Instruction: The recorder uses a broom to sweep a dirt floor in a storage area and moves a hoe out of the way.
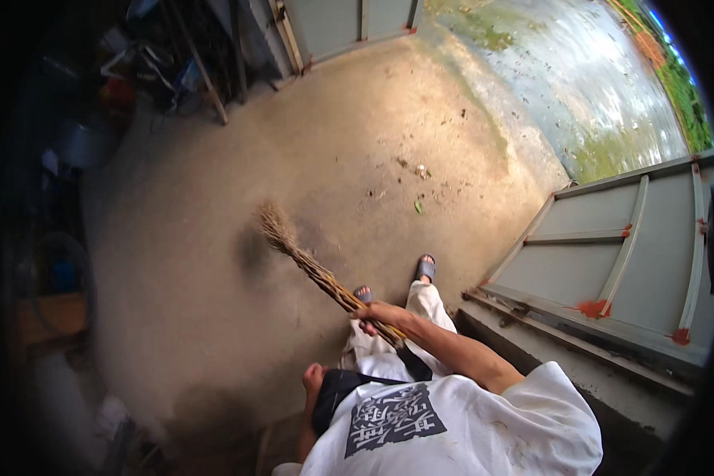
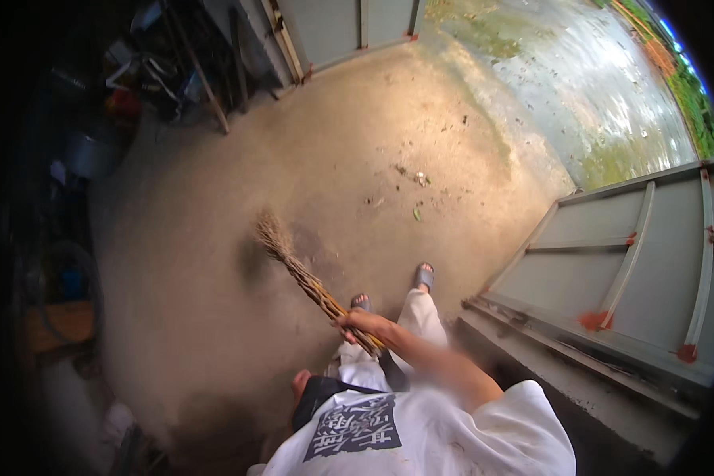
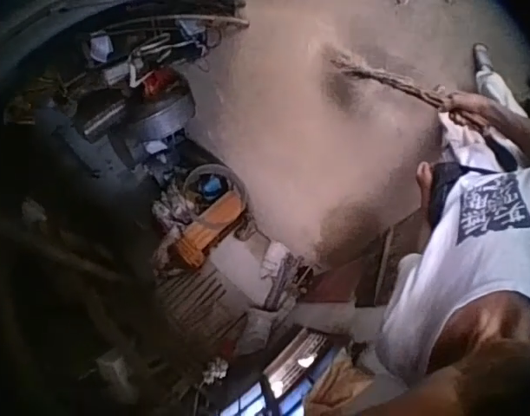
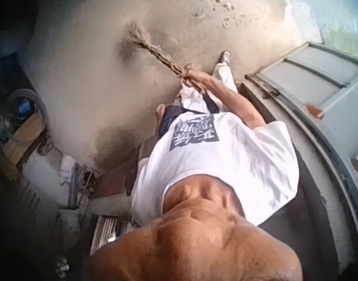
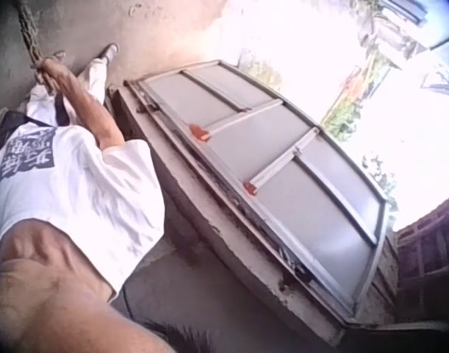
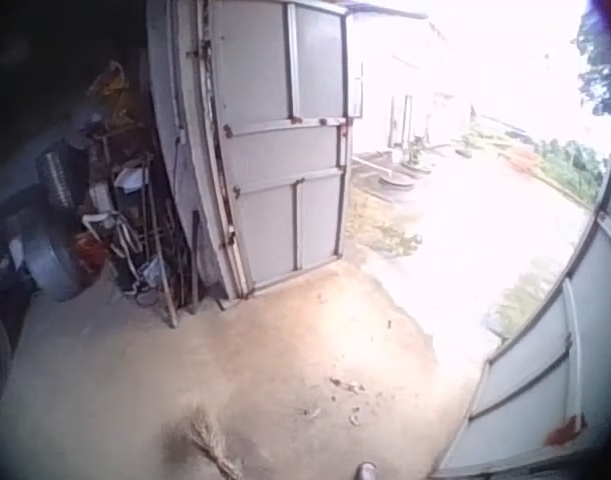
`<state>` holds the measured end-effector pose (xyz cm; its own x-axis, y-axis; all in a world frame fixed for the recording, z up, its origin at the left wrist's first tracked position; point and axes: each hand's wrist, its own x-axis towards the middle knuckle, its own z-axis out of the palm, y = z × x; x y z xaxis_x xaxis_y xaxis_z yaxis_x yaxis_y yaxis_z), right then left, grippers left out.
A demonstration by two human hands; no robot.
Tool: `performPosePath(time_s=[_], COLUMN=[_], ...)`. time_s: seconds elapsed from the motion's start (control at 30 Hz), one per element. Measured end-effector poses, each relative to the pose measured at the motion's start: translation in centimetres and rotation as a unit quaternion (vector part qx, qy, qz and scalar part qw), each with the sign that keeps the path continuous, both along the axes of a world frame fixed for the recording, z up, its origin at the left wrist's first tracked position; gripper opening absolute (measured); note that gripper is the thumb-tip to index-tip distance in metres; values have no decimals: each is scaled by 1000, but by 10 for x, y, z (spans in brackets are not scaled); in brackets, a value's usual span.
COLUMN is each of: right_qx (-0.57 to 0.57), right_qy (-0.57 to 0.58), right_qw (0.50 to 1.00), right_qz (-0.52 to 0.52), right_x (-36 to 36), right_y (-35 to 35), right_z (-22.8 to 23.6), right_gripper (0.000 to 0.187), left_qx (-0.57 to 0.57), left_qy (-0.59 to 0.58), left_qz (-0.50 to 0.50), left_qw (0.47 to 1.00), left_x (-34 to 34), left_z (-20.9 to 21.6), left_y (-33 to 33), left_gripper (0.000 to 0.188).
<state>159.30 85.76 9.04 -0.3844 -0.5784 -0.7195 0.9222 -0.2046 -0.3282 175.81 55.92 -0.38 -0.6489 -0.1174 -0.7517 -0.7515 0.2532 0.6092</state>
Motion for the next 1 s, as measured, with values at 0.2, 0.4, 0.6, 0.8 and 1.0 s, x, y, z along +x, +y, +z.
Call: performPosePath(time_s=[0.2,0.4,0.6,0.8,1.0], right_qx=[-82,-55,139,279,220], right_qy=[-124,-204,-128,-11,-4], right_qw=[989,968,954,931,968], right_qz=[10,-133,-234,-235,-120], right_x=[-19,29,42,36,26], right_y=[-13,247,401,413,333], right_z=[-85,-56,9,16,51], right_gripper=[16,56,56,59,63], left_qx=[19,-79,-18,-31,-33], left_qy=[-62,-31,-74,-61,-65], left_qz=[197,9,93,112,167], left_qw=[978,996,993,991,983], left_x=[28,29,-7,1,2], left_z=[16,24,20,13,17], left_y=[40,105,154,171,164], left_gripper=[23,25,26,26,22])
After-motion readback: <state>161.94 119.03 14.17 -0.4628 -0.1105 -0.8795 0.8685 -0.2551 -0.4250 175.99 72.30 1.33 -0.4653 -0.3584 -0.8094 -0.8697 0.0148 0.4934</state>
